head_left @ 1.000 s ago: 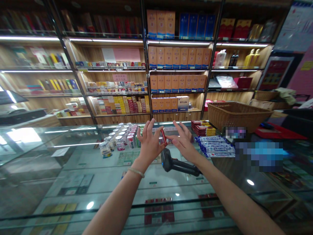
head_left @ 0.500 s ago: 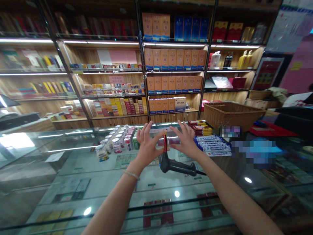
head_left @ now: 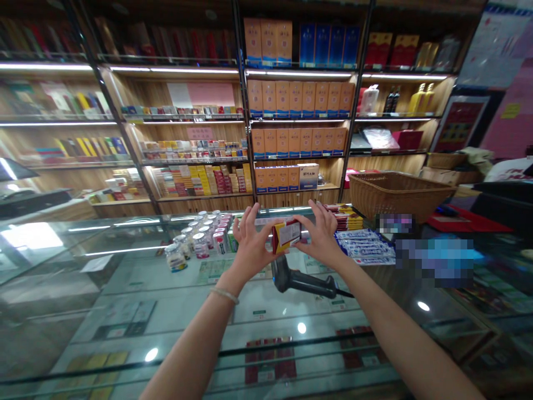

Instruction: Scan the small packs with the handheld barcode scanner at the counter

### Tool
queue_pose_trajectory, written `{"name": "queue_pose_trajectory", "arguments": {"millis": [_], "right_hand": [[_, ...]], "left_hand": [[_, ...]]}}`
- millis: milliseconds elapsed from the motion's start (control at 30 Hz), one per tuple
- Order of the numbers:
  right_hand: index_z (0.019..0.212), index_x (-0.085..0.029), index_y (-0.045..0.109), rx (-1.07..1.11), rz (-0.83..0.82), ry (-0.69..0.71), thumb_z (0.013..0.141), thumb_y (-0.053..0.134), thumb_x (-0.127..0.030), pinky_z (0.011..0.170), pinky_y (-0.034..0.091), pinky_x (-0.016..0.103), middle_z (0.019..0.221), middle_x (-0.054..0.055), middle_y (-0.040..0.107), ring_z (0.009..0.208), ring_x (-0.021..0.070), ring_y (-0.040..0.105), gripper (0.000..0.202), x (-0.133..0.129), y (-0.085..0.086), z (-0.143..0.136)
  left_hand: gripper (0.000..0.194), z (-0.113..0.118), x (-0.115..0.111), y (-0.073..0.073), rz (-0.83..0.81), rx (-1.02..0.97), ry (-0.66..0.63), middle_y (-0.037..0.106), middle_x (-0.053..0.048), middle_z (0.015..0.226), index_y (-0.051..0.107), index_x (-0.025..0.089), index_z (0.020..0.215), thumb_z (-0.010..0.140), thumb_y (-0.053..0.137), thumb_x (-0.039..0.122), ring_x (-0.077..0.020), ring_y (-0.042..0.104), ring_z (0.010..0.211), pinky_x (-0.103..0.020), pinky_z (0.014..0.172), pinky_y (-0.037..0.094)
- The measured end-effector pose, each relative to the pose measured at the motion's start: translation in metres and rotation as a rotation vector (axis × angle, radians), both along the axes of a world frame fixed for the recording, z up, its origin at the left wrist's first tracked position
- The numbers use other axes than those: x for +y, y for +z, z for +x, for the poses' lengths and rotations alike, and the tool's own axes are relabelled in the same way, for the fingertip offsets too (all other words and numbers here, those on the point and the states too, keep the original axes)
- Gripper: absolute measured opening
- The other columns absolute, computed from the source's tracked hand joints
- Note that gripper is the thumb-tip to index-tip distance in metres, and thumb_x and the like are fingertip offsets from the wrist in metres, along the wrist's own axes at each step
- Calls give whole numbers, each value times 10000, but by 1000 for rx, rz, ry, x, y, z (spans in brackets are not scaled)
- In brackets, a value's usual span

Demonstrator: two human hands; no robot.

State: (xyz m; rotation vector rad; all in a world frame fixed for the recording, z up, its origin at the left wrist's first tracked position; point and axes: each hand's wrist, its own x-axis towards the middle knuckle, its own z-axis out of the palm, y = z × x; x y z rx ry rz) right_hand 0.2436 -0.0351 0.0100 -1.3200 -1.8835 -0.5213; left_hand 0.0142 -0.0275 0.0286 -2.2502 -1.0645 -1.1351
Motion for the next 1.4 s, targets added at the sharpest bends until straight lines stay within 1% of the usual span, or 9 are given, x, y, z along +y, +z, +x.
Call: {"name": "queue_pose_trajectory", "arguments": {"millis": [100,267,600,867,1033,1133,1233,1333,1400], "right_hand": [[1379,-272,553,-28,21,-6,819,756,-481,1202,148,628,1697,137,178,1552,380,141,632,-2,2,0],[1343,-237,567,-89,39,-33,822,746,-487,1214,100,627,1685,159,228,1554,373,135,604,-7,4,-1],[1399,-229,528,-173,93,-51,885,669,-468,1238,16,621,1669,144,290,1550,363,174,584,-12,9,-5],[1445,-244,519,-186,74,-42,885,700,-446,1228,29,649,1669,153,299,1548,375,185,622,-16,12,-9],[1551,-260,403,-187,-23,-43,870,722,-450,1217,86,664,1701,157,207,1565,392,130,776,-15,18,-14],[1602,-254,306,-131,-125,-46,927,605,-554,1203,184,647,1699,167,206,1563,382,163,797,-22,9,-21],[1628,-260,235,-164,-316,21,937,490,-676,1202,230,632,1704,156,194,1571,361,168,846,-37,-12,-27],[1641,-213,177,-199,-486,71,801,588,-802,1199,224,657,1699,195,174,1574,388,141,1105,-52,-32,-31],[1641,-206,172,-201,-484,76,720,670,-807,1202,204,670,1695,206,178,1575,398,123,1207,-59,-41,-33]], "left_hand": [[779,-4,5,-1,-12,-21,40,135,-162,1697,579,305,1383,711,818,617,-443,159,1545,-640,1223,86],[1095,-7,12,-6,5,-56,112,238,-245,1653,356,196,1554,683,793,695,-434,181,1544,-618,1232,43],[717,-3,1,1,86,52,148,298,-142,1671,541,356,1439,784,791,503,-397,255,1537,-632,1228,-14],[614,-4,2,-1,65,106,143,337,-144,1660,594,291,1345,796,784,488,-388,258,1540,-644,1234,-19],[596,-13,5,-2,53,73,139,357,-146,1650,606,289,1324,783,798,451,-389,280,1531,-646,1238,1],[617,-20,8,-2,42,57,168,334,-161,1658,609,279,1320,759,820,427,-396,277,1531,-656,1232,30],[617,-24,11,-3,23,48,194,322,-163,1662,619,276,1305,741,836,399,-398,275,1532,-664,1226,56],[621,-26,13,-4,0,35,204,331,-155,1660,626,281,1289,716,854,349,-401,272,1533,-672,1223,62],[623,-27,14,-6,-8,30,209,331,-151,1661,628,284,1283,706,859,327,-401,272,1533,-676,1222,58]]}}
